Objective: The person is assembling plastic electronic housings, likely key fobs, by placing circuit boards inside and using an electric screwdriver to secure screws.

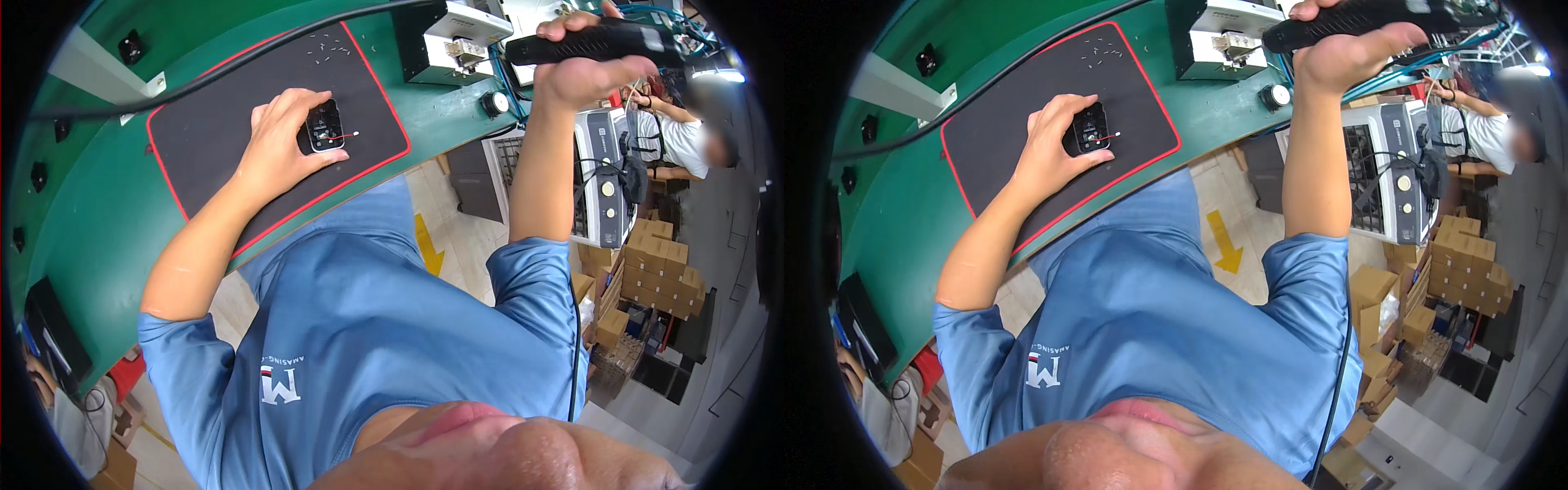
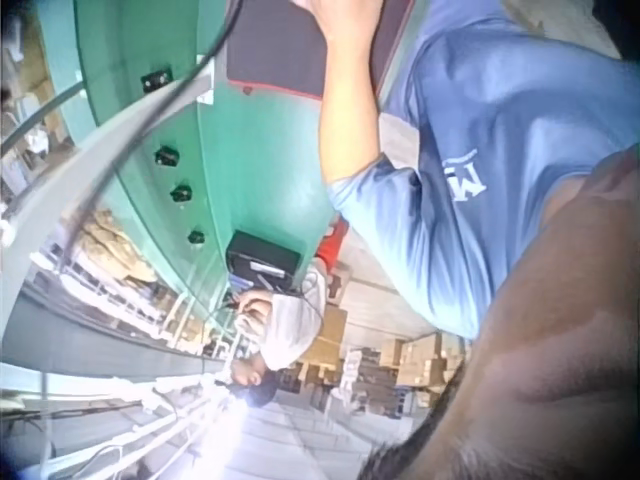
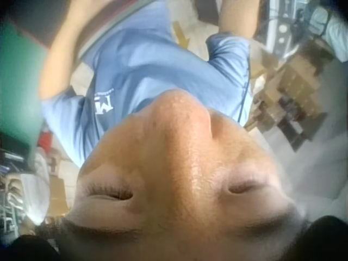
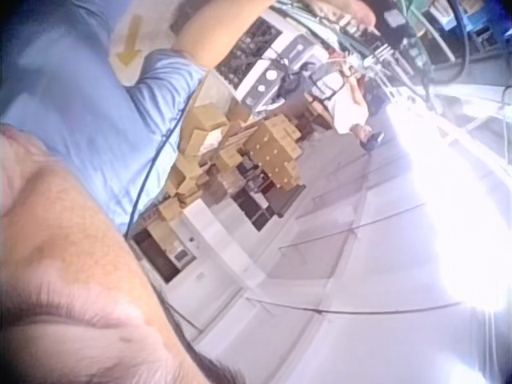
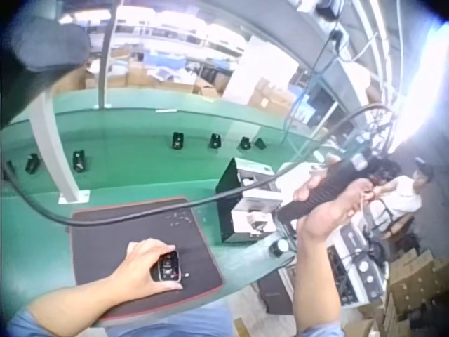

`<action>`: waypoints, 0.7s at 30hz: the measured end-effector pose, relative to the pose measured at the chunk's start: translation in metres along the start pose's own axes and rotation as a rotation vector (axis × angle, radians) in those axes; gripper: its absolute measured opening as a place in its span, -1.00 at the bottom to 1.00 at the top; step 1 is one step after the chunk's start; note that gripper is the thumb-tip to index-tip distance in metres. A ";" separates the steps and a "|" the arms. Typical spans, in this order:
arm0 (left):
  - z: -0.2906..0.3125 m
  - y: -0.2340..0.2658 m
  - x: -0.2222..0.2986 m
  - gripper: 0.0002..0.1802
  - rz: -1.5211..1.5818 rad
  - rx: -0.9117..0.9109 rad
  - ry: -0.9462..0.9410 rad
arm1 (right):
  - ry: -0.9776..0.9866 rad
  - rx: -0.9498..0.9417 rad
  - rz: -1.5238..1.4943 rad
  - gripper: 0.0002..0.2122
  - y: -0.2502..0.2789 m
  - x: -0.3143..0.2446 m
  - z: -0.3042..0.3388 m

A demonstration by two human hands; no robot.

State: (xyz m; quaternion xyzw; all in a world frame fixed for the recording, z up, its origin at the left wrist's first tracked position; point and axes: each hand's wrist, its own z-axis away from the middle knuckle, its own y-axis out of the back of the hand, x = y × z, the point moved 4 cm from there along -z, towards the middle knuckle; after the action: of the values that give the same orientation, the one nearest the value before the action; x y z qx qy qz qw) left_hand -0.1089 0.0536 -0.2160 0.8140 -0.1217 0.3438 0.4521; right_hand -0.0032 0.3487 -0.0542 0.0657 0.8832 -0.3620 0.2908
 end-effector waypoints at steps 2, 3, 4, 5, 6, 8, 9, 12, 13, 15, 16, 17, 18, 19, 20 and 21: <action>0.003 0.001 -0.002 -0.11 0.002 -0.005 0.016 | 0.265 0.062 0.642 -0.36 -0.015 -0.005 0.007; 0.003 0.001 -0.002 -0.11 0.011 -0.011 0.029 | 0.209 0.056 0.589 -0.36 -0.006 -0.001 0.005; 0.002 0.000 -0.002 -0.11 0.012 -0.011 0.024 | 0.152 0.050 0.534 -0.36 0.000 0.002 0.004; 0.002 0.001 -0.001 -0.12 0.010 -0.001 0.012 | 0.157 0.051 0.536 -0.36 0.006 0.003 0.004; 0.001 0.001 0.000 -0.12 0.006 0.009 0.003 | 0.163 0.060 0.590 -0.35 0.006 0.006 0.005; 0.000 0.000 0.000 -0.12 0.007 0.009 -0.002 | 0.170 0.070 0.644 -0.34 0.015 0.009 0.005; 0.000 0.000 0.001 -0.12 0.008 0.011 -0.002 | 0.142 0.053 0.638 -0.33 0.019 0.012 0.004; -0.001 0.001 0.001 -0.12 0.003 0.015 -0.013 | 0.070 0.075 0.637 -0.31 0.025 0.018 0.002; -0.001 0.001 0.002 -0.12 0.002 0.016 -0.014 | 0.047 0.090 0.608 -0.30 0.026 0.020 0.001; 0.000 0.001 0.001 -0.11 0.005 0.006 -0.005 | 0.026 0.105 0.580 -0.30 0.024 0.019 0.000; 0.000 0.001 0.001 -0.11 0.005 0.007 -0.006 | -0.012 0.082 0.557 -0.29 0.021 0.019 0.000; 0.000 0.000 0.001 -0.11 0.005 0.003 -0.001 | -0.049 0.059 0.534 -0.27 0.019 0.020 0.000; 0.001 0.001 0.001 -0.11 0.005 -0.001 0.004 | -0.047 0.057 0.536 -0.27 0.024 0.019 -0.002; 0.000 0.001 0.001 -0.11 0.007 0.001 0.000 | -0.079 -0.031 0.470 -0.25 0.031 0.020 -0.005; 0.000 0.001 0.001 -0.11 0.014 -0.001 -0.004 | -0.111 -0.119 0.405 -0.23 0.038 0.020 -0.006; 0.001 0.002 0.002 -0.11 0.020 0.001 -0.002 | -0.122 -0.120 0.445 -0.20 0.040 0.019 -0.005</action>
State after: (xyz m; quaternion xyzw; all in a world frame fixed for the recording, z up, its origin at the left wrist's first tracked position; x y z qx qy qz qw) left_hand -0.1081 0.0519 -0.2143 0.8134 -0.1303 0.3474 0.4480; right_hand -0.0086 0.3799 -0.0862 0.2195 0.8476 -0.2393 0.4196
